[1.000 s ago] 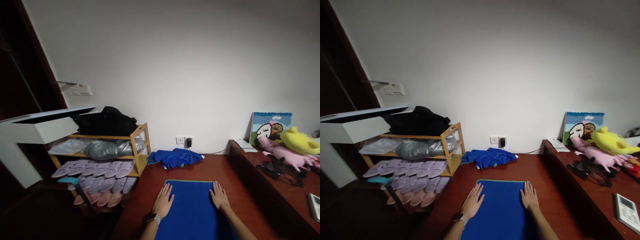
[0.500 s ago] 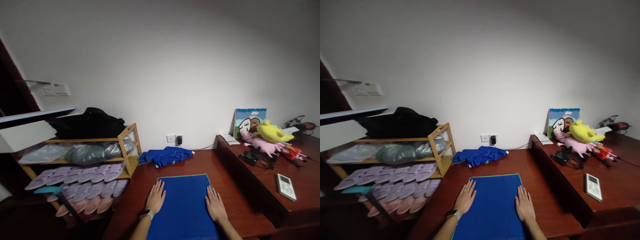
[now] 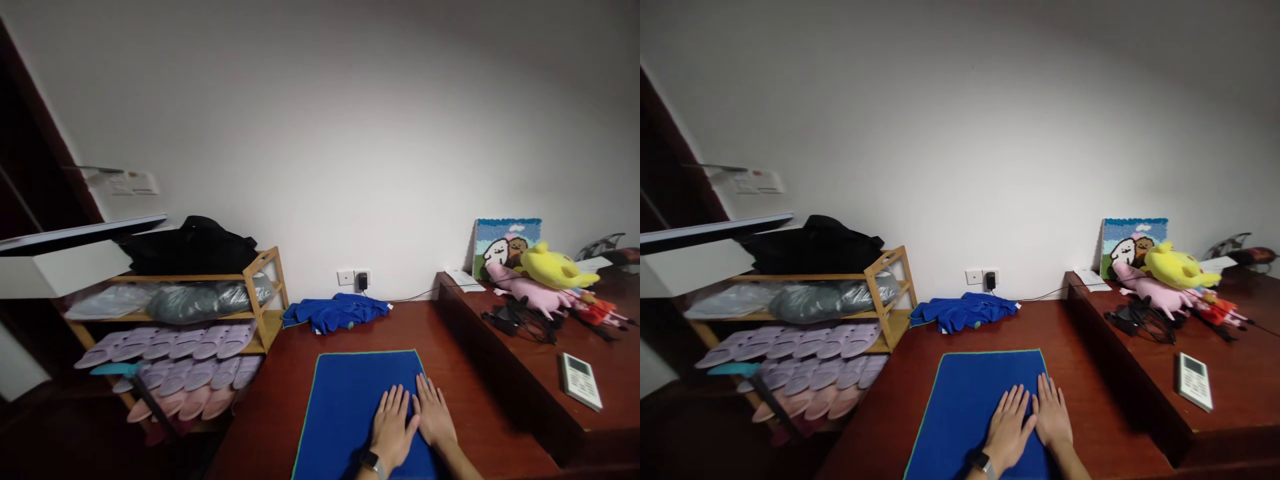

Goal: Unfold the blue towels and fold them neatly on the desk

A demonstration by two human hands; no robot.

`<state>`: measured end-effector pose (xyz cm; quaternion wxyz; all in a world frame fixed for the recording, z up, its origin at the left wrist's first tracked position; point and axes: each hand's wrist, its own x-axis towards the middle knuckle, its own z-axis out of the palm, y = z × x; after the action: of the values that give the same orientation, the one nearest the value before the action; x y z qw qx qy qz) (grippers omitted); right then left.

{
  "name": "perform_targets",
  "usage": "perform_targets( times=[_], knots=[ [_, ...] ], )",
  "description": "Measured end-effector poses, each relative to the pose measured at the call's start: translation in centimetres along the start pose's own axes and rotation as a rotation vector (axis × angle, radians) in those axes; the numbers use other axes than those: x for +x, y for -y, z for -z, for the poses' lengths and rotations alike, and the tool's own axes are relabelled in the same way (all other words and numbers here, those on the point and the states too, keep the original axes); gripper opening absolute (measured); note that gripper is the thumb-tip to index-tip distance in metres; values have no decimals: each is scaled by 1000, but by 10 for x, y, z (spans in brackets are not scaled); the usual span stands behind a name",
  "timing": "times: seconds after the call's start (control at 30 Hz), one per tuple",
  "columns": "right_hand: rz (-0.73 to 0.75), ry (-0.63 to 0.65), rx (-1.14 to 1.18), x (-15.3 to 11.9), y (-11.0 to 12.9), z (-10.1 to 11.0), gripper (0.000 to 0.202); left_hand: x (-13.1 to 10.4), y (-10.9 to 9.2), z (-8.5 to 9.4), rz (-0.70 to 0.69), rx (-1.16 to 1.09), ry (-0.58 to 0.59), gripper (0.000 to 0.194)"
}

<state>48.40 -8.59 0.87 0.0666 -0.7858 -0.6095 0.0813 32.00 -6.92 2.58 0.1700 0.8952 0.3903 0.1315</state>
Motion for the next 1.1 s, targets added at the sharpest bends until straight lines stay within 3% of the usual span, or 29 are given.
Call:
perform_targets(
  times=[0.1, 0.3, 0.4, 0.57, 0.73, 0.9, 1.1],
  knots=[
    [-31, -14, 6, 0, 2, 1, 70, -20, 37, 16, 102, 87, -44, 67],
    [-35, -10, 9, 0, 3, 2, 71, -83, 136, 64, 404, 318, -90, 72],
    [-42, -9, 8, 1, 2, -2, 71, -109, 163, 71, 439, 361, -119, 72],
    [-41, -4, 7, 3, 0, -3, 71, -120, 163, 73, 415, 332, -169, 71],
    [-54, 29, 21, -3, 6, 12, 71, -119, 152, 82, 423, 322, -127, 69],
    [-38, -86, 34, -34, 3, 10, 71, -118, 150, 83, 429, 342, -114, 69],
    [-28, -31, 49, -67, -4, -2, 71, -117, 159, 81, 424, 360, -100, 68]
  ],
)
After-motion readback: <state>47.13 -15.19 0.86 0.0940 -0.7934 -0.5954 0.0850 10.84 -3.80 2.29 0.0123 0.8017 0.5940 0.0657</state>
